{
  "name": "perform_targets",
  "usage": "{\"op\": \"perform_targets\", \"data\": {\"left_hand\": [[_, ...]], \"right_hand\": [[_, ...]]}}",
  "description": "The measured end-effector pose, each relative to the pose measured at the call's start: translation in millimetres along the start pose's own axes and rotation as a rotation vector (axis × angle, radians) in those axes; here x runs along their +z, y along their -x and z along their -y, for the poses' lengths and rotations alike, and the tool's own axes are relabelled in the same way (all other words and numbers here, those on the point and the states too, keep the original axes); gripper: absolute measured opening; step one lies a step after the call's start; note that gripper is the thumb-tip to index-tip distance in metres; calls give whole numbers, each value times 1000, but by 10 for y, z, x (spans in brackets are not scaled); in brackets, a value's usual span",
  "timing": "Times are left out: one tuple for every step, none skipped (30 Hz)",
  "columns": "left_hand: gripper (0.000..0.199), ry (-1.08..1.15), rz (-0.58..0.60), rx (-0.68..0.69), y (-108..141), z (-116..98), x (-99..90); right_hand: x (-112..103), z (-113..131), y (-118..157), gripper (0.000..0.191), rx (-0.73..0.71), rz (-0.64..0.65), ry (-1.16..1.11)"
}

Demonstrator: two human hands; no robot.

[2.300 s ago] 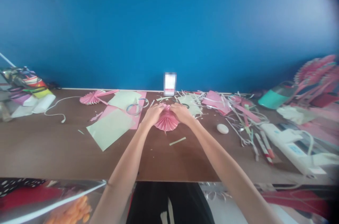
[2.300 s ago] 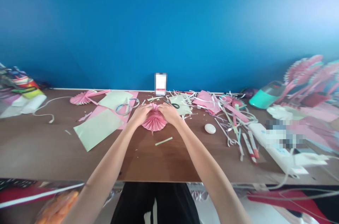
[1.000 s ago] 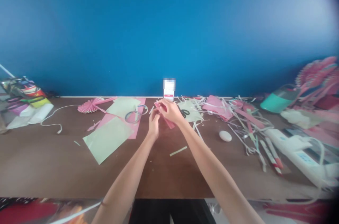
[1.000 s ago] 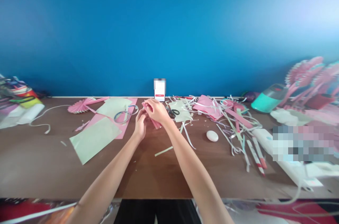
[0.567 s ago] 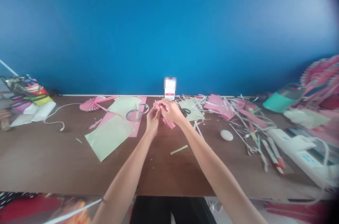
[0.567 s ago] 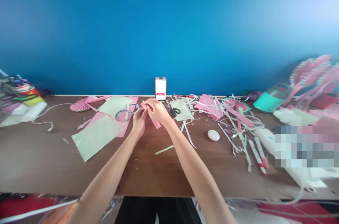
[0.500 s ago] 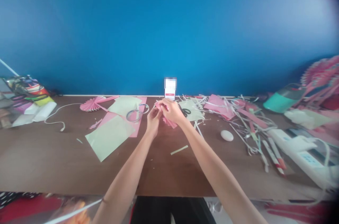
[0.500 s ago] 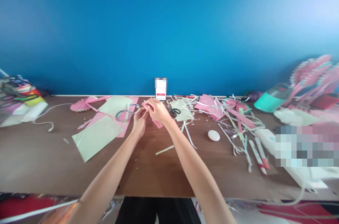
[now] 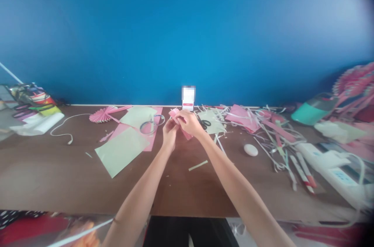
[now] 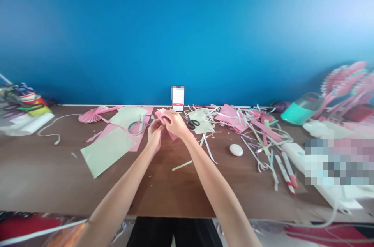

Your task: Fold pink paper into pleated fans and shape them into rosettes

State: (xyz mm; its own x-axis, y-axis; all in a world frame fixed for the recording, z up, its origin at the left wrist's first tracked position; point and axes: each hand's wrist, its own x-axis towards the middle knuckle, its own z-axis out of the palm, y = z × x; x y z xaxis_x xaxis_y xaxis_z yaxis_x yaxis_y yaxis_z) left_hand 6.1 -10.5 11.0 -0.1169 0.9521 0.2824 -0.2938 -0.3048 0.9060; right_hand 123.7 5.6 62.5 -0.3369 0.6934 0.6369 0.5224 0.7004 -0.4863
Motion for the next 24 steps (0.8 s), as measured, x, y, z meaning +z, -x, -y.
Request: {"op": "perform_targets", "data": {"left_hand": [[24, 6, -9, -6, -5, 8, -8], [23, 9, -14, -11, -10, 15, -17], [22, 10, -13, -12, -13, 21, -25], [23, 9, -9, -12, -15, 26, -34], [23, 6, -3, -11, -16, 30, -41], [23, 2, 2, -13, -17, 31, -46], [24, -1, 3, -18, -16, 29, -49], [26, -5, 4, -24, -14, 25, -50], [28, -14, 4, -29, -13, 16, -49], [30, -30, 7, -29, -12, 5, -47], [33, -51, 15, -23, -11, -8, -44], [35, -78, 27, -11, -11, -22, -40], [37, -106, 40, 5, -11, -36, -37], [37, -133, 52, 22, -12, -49, -33], [37, -157, 63, 40, -12, -58, -30], [36, -177, 73, 57, -12, -64, -26], [36, -196, 80, 74, -12, -67, -23], [35, -214, 86, 89, -10, -66, -19], [34, -228, 91, 104, -8, -62, -15], [33, -237, 98, 117, -5, -56, -11], [33, -239, 105, 129, -2, -49, -7], [33, -237, 111, 142, 2, -42, -2], [33, -232, 117, 155, 6, -36, 3], [33, -228, 122, 168, 10, -30, 8]], "right_hand": [[6, -4, 5, 23, -2, 10, 4], [11, -6, 10, 23, -7, 13, 5], [15, -5, 14, 22, -12, 9, 3], [17, -1, 19, 21, -14, 0, 0], [18, 5, 24, 20, -14, -8, -4], [18, 15, 29, 21, -10, -11, -9], [17, 26, 34, 22, -3, -9, -12], [16, 38, 38, 26, 7, -6, -14], [15, 49, 43, 31, 17, -4, -13], [14, 59, 47, 37, 27, -3, -9], [15, 66, 51, 42, 34, -4, 0], [15, 71, 54, 47, 37, -7, 15], [16, 73, 56, 52, 35, -11, 35], [15, 72, 56, 55, 27, -12, 60], [14, 71, 56, 58, 13, -11, 86], [11, 70, 54, 60, -2, -11, 109], [6, 69, 52, 61, -18, -10, 125], [0, 70, 49, 63, -31, -7, 135], [-8, 73, 47, 64, -40, -1, 140], [-15, 78, 44, 64, -43, 6, 145], [-23, 85, 42, 65, -42, 11, 150], [-30, 93, 40, 65, -39, 17, 156], [-36, 102, 38, 65, -34, 22, 162], [-41, 111, 36, 66, -30, 25, 167]]}}
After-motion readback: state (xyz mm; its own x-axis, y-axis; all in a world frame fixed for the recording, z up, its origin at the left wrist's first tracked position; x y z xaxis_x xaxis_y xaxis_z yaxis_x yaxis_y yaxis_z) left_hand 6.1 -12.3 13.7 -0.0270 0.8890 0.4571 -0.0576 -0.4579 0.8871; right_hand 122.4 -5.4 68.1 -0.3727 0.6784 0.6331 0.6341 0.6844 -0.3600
